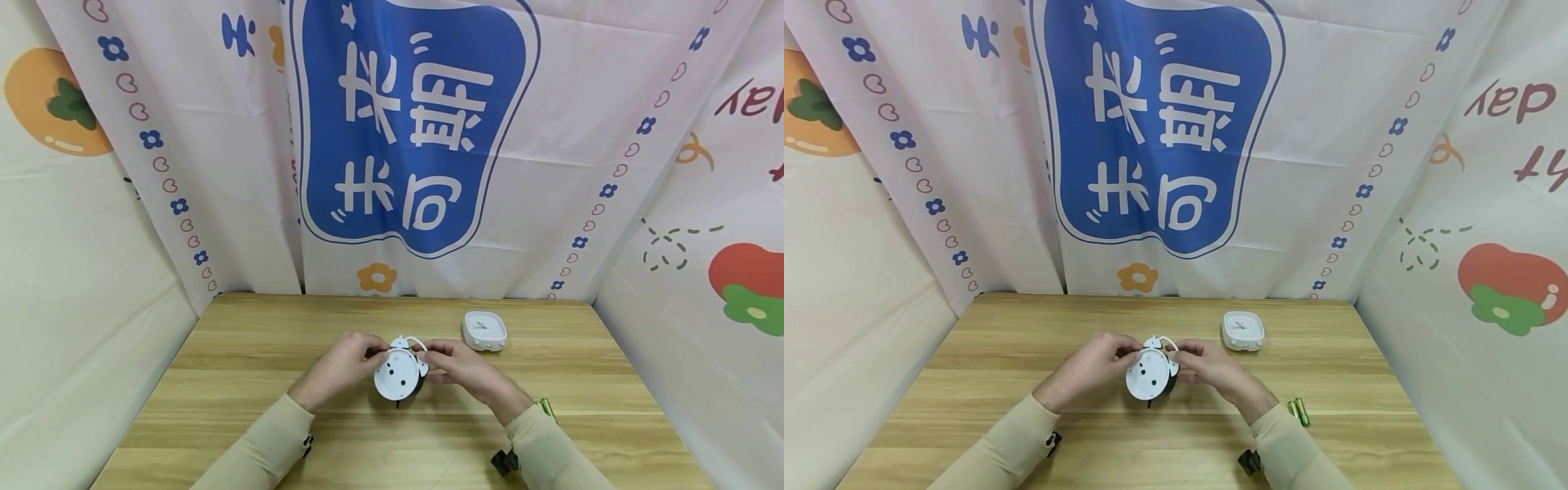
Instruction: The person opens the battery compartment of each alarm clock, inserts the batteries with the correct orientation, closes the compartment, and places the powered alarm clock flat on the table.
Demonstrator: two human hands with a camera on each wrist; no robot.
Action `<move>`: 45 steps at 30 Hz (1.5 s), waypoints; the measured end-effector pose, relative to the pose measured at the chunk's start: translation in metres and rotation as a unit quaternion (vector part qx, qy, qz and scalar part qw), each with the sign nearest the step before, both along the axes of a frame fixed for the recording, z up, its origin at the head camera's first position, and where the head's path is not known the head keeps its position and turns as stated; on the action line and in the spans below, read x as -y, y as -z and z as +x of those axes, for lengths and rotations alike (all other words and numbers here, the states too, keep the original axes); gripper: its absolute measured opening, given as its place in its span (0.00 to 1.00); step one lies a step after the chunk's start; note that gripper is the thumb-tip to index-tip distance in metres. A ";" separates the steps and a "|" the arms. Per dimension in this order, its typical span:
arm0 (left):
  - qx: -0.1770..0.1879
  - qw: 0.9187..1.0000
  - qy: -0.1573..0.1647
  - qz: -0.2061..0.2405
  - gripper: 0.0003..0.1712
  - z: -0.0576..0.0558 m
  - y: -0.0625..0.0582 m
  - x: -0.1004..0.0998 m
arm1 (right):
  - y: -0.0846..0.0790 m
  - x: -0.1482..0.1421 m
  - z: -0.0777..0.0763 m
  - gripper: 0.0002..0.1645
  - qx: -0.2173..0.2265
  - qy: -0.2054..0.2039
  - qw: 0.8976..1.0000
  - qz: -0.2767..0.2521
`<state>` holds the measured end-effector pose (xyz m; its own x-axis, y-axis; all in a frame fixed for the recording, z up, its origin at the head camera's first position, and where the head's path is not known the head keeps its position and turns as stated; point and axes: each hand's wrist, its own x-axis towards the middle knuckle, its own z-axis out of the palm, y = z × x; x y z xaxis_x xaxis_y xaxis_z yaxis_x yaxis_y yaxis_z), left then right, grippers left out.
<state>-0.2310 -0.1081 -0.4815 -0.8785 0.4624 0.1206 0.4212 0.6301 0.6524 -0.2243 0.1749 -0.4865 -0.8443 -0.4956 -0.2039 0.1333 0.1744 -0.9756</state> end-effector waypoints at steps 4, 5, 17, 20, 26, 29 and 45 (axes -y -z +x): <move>-0.025 0.999 -0.016 -0.017 0.07 0.002 -0.001 -0.004 | 0.000 -0.001 0.000 0.34 -0.016 0.013 1.000 0.012; -0.031 0.999 -0.020 -0.023 0.06 0.003 -0.001 -0.004 | 0.000 -0.001 0.001 0.35 -0.019 0.018 1.000 0.017; -0.078 0.994 -0.054 -0.060 0.12 0.006 0.001 -0.008 | -0.001 -0.003 0.003 0.31 -0.062 0.055 0.994 0.069; -0.091 0.991 -0.058 -0.073 0.16 0.005 0.004 -0.007 | -0.001 -0.003 0.003 0.31 -0.070 0.055 0.993 0.076; -0.087 0.991 -0.070 -0.078 0.17 0.003 0.010 -0.005 | 0.000 -0.004 0.002 0.32 -0.073 0.057 0.992 0.086; -0.082 0.991 -0.076 -0.078 0.17 0.003 0.012 -0.004 | 0.001 -0.004 0.001 0.33 -0.077 0.056 0.991 0.089; 0.000 0.996 -0.081 -0.045 0.06 0.003 0.012 0.002 | 0.005 -0.002 0.000 0.31 -0.079 0.053 0.992 0.088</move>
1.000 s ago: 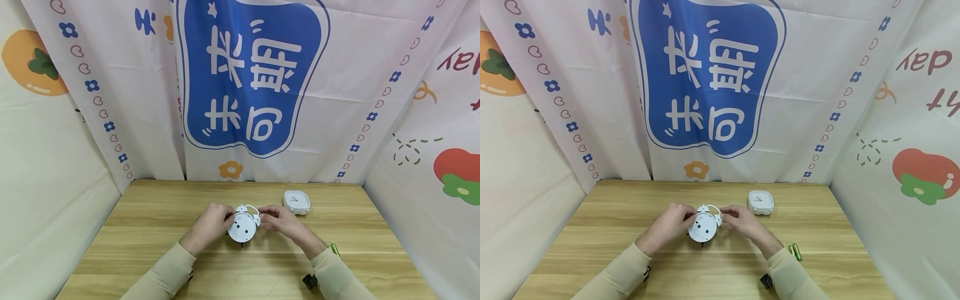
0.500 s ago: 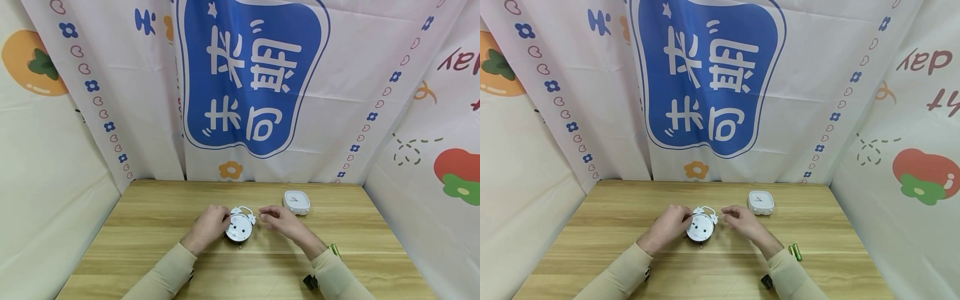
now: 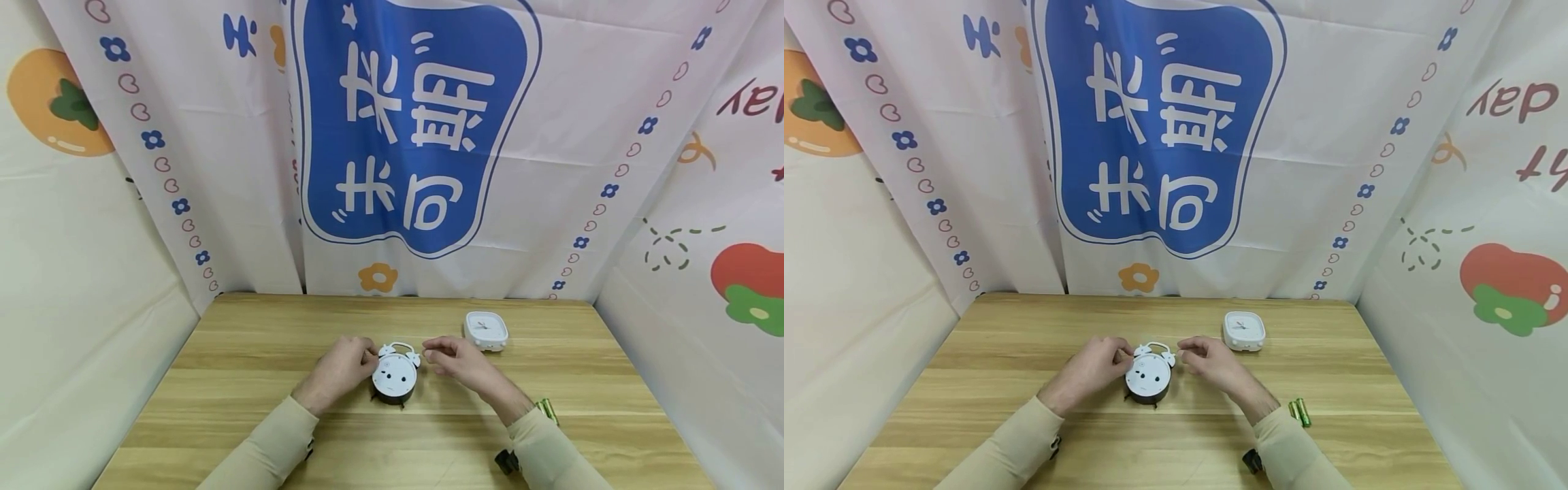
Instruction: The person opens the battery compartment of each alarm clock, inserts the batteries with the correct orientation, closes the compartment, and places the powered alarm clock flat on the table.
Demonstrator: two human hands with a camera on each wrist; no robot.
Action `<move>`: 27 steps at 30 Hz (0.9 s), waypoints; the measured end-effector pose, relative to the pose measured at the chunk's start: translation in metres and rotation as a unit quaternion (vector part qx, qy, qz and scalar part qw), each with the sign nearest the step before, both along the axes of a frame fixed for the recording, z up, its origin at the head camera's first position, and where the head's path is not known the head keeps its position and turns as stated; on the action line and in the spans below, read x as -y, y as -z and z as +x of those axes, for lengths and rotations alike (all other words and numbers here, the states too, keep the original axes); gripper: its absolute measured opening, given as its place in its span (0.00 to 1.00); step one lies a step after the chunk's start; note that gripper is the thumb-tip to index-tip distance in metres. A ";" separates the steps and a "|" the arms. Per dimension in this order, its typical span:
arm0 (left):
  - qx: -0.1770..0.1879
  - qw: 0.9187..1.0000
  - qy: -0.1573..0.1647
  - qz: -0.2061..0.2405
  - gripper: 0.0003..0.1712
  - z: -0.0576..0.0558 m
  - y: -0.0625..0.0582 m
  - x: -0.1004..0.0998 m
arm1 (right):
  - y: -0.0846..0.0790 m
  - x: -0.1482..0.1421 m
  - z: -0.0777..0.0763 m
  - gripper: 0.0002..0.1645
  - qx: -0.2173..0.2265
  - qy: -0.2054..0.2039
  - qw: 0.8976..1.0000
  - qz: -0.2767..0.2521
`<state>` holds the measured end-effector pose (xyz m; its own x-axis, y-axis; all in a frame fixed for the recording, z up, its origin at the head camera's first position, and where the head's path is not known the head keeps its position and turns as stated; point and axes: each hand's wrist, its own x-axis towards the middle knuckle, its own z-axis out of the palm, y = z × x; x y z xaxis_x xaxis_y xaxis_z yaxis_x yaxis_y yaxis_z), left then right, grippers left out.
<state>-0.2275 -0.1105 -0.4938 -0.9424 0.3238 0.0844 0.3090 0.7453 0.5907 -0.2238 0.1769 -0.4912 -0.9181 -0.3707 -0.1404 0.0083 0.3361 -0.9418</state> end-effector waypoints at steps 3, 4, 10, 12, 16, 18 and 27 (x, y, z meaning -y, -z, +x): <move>0.028 0.999 0.014 0.019 0.12 0.003 -0.001 0.001 | 0.000 0.000 0.000 0.30 -0.004 -0.001 1.000 0.002; 0.033 0.999 0.020 0.022 0.14 0.004 -0.001 0.001 | 0.000 0.000 0.000 0.30 -0.004 -0.001 1.000 0.002; 0.007 0.997 0.073 0.000 0.17 0.004 -0.003 0.005 | 0.000 0.000 0.001 0.29 -0.004 0.001 1.000 0.002; -0.027 0.994 0.100 -0.025 0.16 0.002 -0.004 0.007 | 0.000 0.000 0.001 0.29 -0.006 0.002 1.000 0.002; -0.107 0.972 0.185 -0.097 0.15 -0.005 -0.004 0.013 | 0.001 0.000 0.001 0.29 -0.012 0.002 1.000 0.005; -0.134 0.957 0.224 -0.129 0.19 -0.008 -0.003 0.015 | 0.000 -0.001 0.001 0.29 -0.016 0.000 1.000 0.009; -0.143 0.937 0.270 -0.168 0.33 -0.010 0.006 0.020 | -0.002 0.000 0.002 0.28 -0.053 -0.012 0.997 0.047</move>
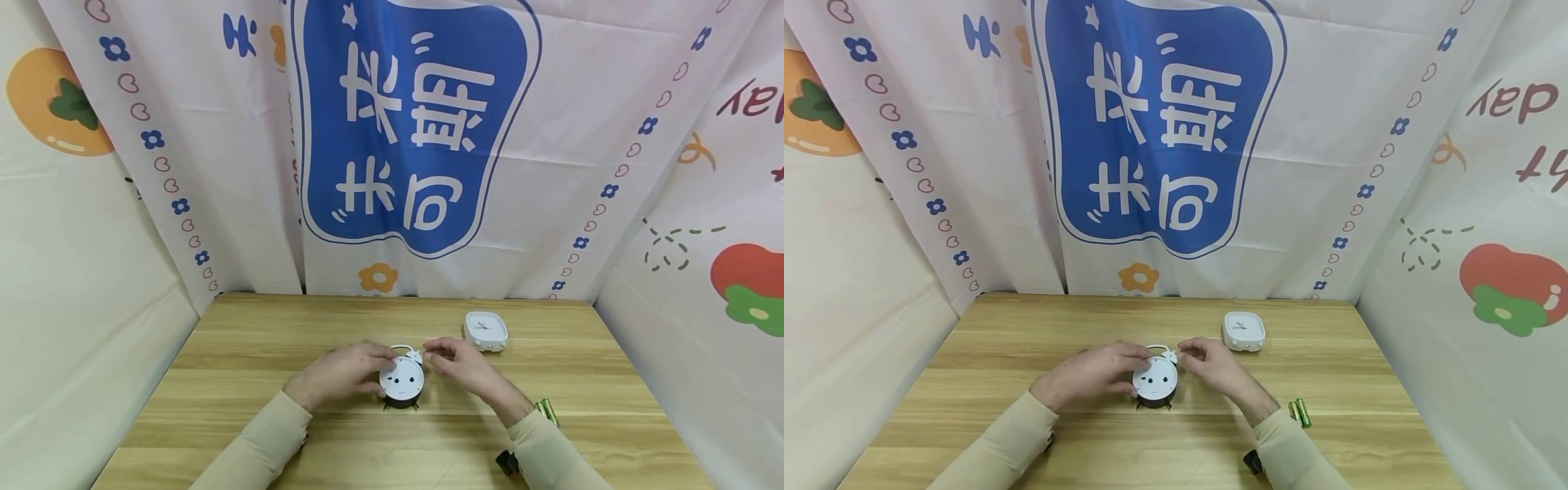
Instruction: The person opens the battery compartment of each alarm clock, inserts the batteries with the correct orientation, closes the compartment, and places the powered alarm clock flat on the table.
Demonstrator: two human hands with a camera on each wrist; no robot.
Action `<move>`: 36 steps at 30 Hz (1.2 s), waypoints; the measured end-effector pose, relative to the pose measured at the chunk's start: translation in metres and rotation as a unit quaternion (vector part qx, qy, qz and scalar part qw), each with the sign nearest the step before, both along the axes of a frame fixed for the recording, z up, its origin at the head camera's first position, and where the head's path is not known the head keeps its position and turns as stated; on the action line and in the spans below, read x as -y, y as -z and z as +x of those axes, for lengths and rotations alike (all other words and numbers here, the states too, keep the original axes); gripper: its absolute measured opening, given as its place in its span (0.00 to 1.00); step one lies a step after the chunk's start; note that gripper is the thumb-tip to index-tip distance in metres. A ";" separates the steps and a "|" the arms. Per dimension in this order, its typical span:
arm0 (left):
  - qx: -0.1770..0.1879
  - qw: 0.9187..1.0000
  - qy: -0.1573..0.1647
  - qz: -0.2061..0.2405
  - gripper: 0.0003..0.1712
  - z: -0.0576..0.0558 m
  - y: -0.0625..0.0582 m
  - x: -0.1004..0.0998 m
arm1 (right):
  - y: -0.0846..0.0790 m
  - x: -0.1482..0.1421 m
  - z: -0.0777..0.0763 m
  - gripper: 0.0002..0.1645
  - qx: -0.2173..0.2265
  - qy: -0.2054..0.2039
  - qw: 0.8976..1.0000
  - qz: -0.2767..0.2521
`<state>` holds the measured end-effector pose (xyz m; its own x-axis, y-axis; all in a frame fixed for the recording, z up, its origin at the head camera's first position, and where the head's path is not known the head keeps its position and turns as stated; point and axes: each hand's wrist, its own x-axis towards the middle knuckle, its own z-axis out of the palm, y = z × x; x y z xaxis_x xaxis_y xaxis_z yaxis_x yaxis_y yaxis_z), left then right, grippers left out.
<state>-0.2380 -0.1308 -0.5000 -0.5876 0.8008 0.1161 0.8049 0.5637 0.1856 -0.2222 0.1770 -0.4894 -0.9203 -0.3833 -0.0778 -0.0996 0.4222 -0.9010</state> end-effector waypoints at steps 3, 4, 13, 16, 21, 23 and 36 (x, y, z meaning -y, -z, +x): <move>-0.004 1.000 -0.010 0.004 0.29 0.001 0.003 -0.004 | 0.002 0.000 -0.001 0.26 -0.022 -0.001 1.000 0.022; -0.005 1.000 -0.014 0.007 0.29 0.002 0.003 -0.006 | 0.002 0.000 -0.002 0.25 -0.028 -0.001 0.999 0.030; -0.020 0.998 -0.067 0.000 0.23 0.013 0.001 -0.028 | 0.002 0.006 0.001 0.22 -0.091 -0.032 0.990 0.099; -0.030 0.997 -0.072 -0.003 0.22 0.016 0.001 -0.031 | 0.003 0.010 0.003 0.22 -0.137 -0.050 0.980 0.138; -0.033 0.996 -0.080 -0.009 0.24 0.018 0.001 -0.033 | 0.005 0.015 0.005 0.21 -0.248 -0.079 0.931 0.256; -0.032 0.996 -0.082 -0.009 0.24 0.018 0.000 -0.034 | 0.005 0.017 0.007 0.22 -0.277 -0.092 0.911 0.292; -0.020 0.996 -0.083 0.007 0.22 0.021 0.000 -0.033 | 0.003 0.023 0.010 0.13 -0.447 -0.165 0.776 0.412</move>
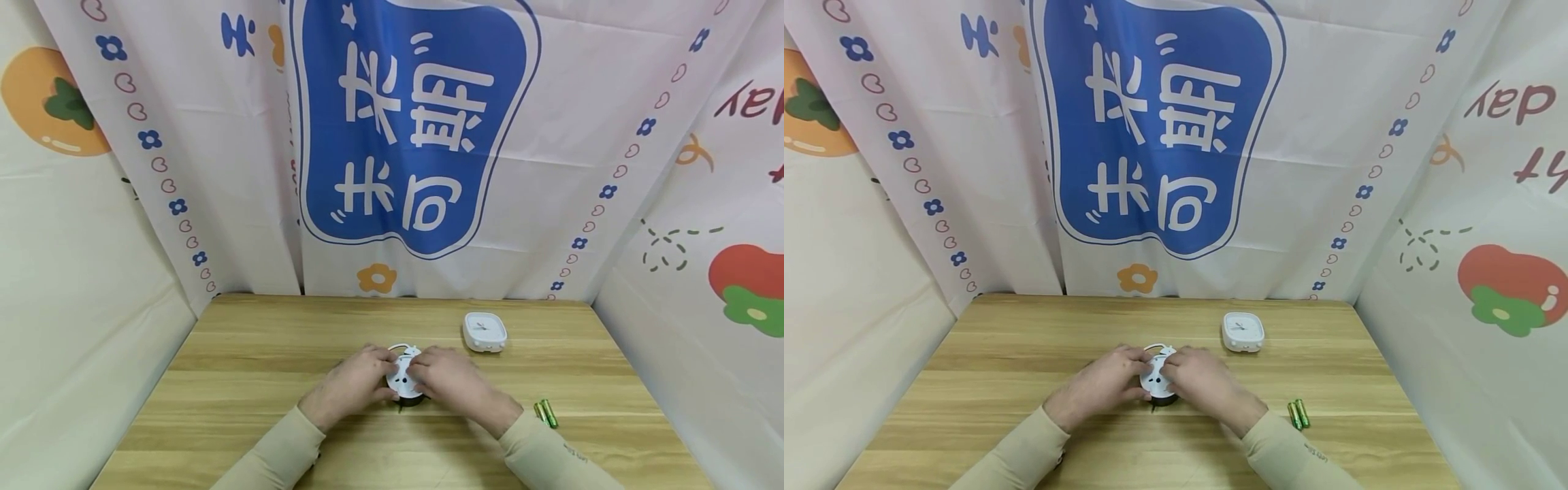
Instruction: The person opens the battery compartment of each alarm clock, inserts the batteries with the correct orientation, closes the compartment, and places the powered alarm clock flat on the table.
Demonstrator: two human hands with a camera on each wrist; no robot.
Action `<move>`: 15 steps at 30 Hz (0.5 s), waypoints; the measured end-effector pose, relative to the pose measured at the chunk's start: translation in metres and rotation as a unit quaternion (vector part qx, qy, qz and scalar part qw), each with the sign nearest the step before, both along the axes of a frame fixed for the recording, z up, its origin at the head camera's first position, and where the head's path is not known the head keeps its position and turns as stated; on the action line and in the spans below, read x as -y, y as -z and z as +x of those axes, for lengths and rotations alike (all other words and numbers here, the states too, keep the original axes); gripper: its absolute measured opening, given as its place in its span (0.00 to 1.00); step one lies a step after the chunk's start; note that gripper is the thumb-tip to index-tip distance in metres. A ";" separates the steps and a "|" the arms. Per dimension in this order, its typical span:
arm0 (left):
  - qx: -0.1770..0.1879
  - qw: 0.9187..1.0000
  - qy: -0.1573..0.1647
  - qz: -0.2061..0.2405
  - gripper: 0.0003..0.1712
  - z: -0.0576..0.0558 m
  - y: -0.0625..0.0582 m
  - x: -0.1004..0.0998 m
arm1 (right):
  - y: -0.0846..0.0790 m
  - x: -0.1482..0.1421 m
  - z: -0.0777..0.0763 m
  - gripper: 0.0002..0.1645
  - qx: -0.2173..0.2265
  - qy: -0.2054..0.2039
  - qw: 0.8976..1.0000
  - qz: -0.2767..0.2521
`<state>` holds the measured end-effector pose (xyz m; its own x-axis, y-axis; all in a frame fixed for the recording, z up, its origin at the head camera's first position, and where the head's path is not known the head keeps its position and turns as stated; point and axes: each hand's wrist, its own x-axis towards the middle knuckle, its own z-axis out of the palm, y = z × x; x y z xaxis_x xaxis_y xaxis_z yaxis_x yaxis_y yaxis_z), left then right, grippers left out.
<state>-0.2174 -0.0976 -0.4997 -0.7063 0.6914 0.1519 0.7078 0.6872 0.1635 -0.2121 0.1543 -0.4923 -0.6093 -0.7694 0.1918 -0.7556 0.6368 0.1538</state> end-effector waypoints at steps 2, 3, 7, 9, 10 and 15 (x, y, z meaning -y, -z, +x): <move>-0.002 1.000 0.000 0.000 0.23 0.000 0.000 0.000 | 0.001 0.001 0.000 0.09 -0.035 -0.021 0.999 0.019; -0.004 1.000 0.001 -0.001 0.23 0.000 0.000 0.000 | 0.002 0.002 0.001 0.07 -0.049 -0.028 0.998 0.026; -0.004 1.000 -0.001 -0.002 0.23 0.001 -0.001 0.001 | 0.004 0.003 0.003 0.10 -0.073 -0.028 0.995 0.059; -0.003 1.000 0.000 -0.001 0.23 0.001 -0.001 0.001 | 0.005 0.004 0.004 0.12 -0.078 -0.025 0.994 0.073; -0.003 1.000 0.001 0.001 0.22 0.001 -0.001 0.000 | 0.006 0.004 0.005 0.12 -0.079 -0.024 0.994 0.078; -0.005 1.000 0.006 0.006 0.21 0.000 0.000 0.000 | 0.007 0.005 0.005 0.08 -0.108 -0.030 0.988 0.102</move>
